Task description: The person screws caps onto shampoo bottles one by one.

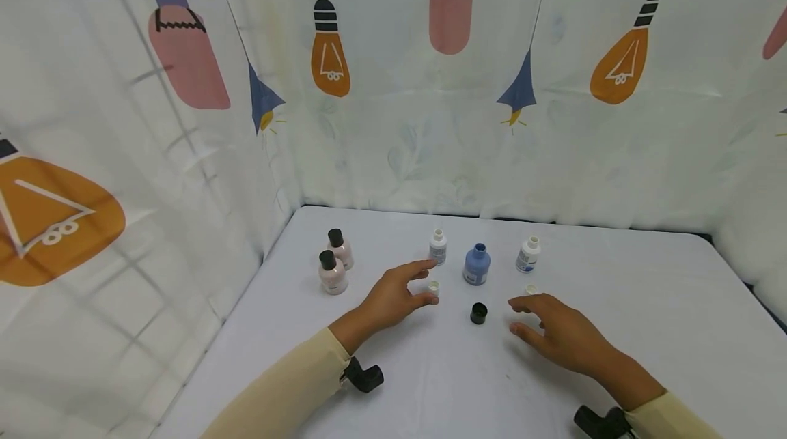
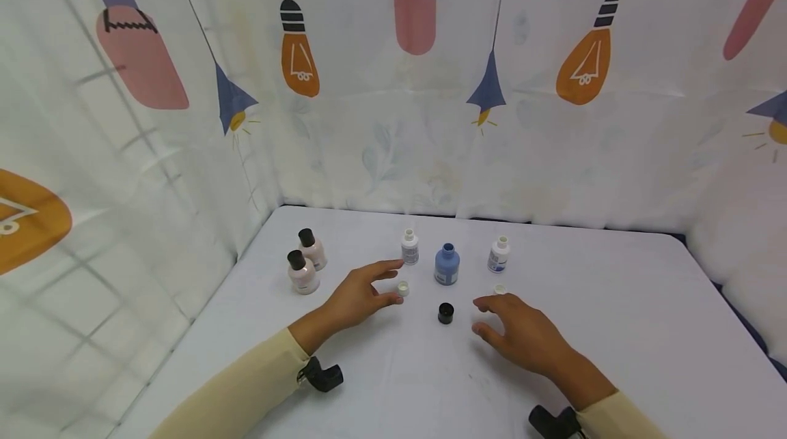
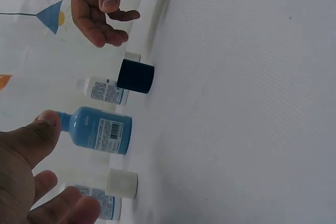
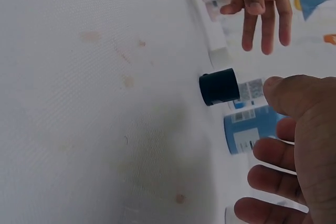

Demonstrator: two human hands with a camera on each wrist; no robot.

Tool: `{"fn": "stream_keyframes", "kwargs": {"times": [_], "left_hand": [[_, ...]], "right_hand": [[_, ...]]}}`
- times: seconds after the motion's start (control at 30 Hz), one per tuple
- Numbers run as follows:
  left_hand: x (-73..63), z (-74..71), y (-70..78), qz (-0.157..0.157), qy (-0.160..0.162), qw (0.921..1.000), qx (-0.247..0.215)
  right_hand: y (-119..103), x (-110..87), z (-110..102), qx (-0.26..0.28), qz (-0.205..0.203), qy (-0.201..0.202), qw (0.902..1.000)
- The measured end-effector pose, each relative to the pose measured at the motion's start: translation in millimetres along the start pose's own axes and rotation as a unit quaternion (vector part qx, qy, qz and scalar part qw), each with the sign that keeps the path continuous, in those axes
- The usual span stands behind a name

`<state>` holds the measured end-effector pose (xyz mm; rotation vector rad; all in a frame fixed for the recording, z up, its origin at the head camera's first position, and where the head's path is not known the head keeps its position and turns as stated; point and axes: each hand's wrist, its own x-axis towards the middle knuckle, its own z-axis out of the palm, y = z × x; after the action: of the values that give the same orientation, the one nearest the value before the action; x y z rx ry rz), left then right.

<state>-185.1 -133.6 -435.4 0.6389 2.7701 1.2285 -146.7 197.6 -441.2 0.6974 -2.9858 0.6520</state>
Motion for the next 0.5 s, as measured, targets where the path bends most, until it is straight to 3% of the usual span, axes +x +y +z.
{"fn": "stream_keyframes", "kwargs": {"times": [0.5], "left_hand": [[32.9,22.0,17.8,-0.001,-0.011,0.9998,0.017]], "right_hand": [[-5.4,16.9,17.3,0.015,0.012,-0.017,0.9997]]}}
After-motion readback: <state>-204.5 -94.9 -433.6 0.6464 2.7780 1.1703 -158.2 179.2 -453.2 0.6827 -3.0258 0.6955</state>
